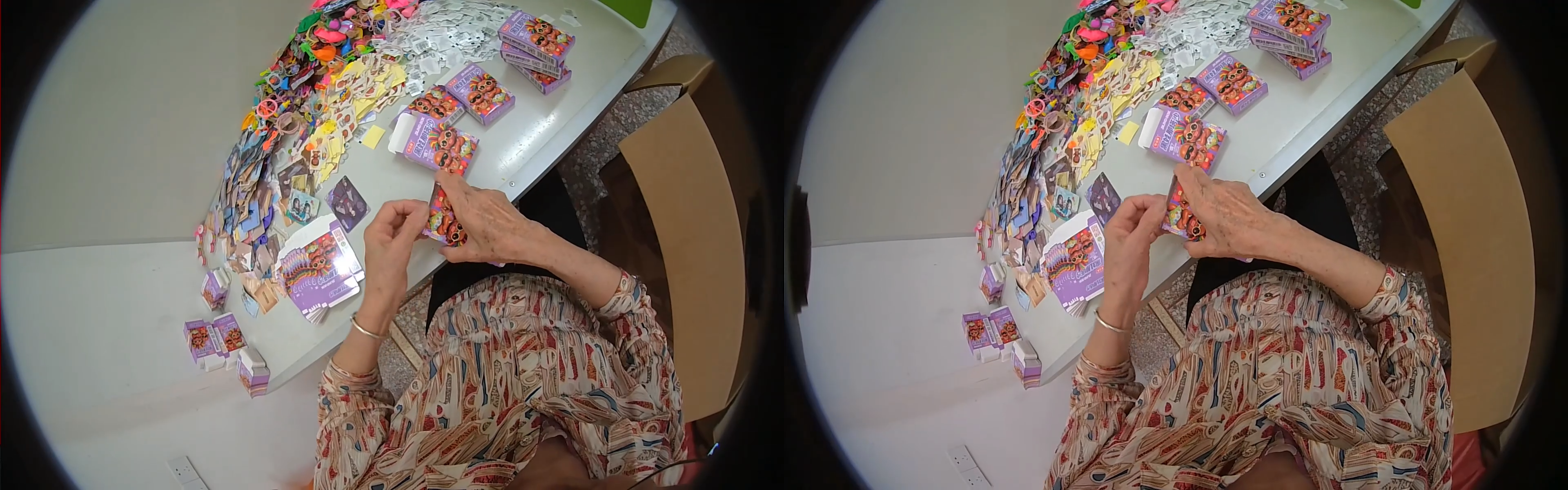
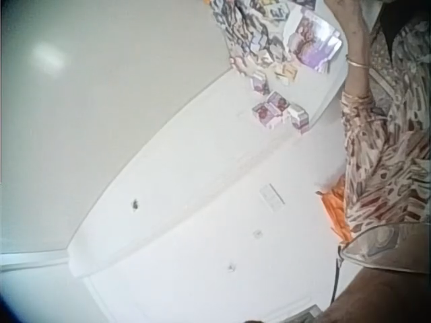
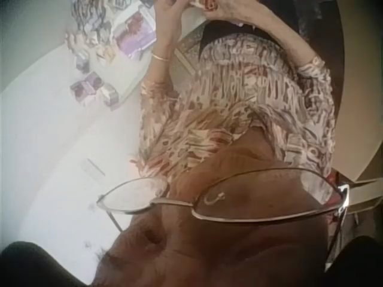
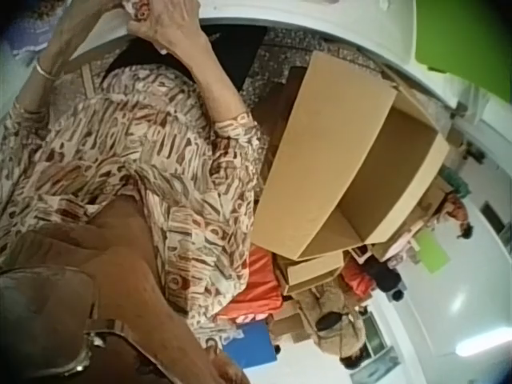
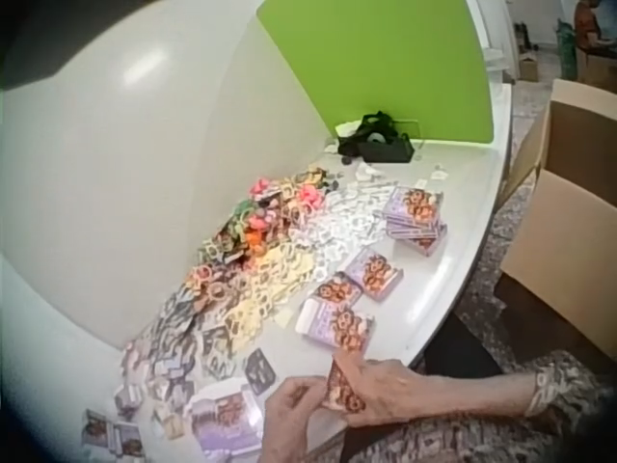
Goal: Organizing small product packets and stacking them neatly into a large cardboard shipping box.
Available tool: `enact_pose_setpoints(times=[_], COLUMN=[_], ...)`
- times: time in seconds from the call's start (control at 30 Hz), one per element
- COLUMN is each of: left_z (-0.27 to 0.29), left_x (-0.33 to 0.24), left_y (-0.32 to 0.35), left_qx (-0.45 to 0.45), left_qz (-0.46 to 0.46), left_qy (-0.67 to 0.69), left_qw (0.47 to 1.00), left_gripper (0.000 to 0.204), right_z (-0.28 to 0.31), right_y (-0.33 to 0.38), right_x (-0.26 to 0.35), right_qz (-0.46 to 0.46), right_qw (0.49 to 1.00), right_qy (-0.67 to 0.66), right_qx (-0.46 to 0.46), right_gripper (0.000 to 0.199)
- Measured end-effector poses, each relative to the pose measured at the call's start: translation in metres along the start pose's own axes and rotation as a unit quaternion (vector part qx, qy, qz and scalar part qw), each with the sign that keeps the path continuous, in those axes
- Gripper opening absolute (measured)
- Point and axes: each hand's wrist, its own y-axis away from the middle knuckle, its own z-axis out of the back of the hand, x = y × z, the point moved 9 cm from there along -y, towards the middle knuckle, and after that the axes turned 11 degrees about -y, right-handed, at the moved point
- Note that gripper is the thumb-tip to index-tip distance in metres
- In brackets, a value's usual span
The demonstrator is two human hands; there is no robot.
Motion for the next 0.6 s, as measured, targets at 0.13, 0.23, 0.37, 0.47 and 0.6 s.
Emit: enact_pose_setpoints(times=[0.13, 0.23, 0.37, 0.47, 0.6], left_z=[-0.0075, -0.0112, -0.0088, -0.0081, -0.0042], left_x=[0.0094, 0.0076, 0.0109, 0.0062, 0.0113], left_y=[-0.0079, -0.0077, -0.0078, -0.0066, -0.0076], left_qx=[0.068, 0.081, 0.069, 0.051, 0.038], left_qz=[0.086, 0.085, 0.101, 0.083, 0.092], left_qy=[0.062, 0.053, 0.058, 0.039, 0.042], left_qw=[0.992, 0.992, 0.991, 0.995, 0.994], left_gripper=[0.025, 0.027, 0.027, 0.025, 0.022], right_z=[-0.0014, 0.0016, -0.0016, -0.0014, -0.0033], right_y=[-0.0014, 0.0005, 0.0013, 0.0013, 0.0026], right_x=[0.0032, 0.0059, 0.0049, 0.0067, 0.0045], right_qz=[0.004, 0.055, 0.063, 0.078, 0.081], right_qw=[1.0, 0.997, 0.997, 0.995, 0.995], right_qy=[0.015, 0.043, 0.043, 0.053, 0.049], right_qx=[0.008, -0.028, -0.025, -0.031, -0.025], right_gripper=[0.09, 0.084, 0.087, 0.091, 0.098])
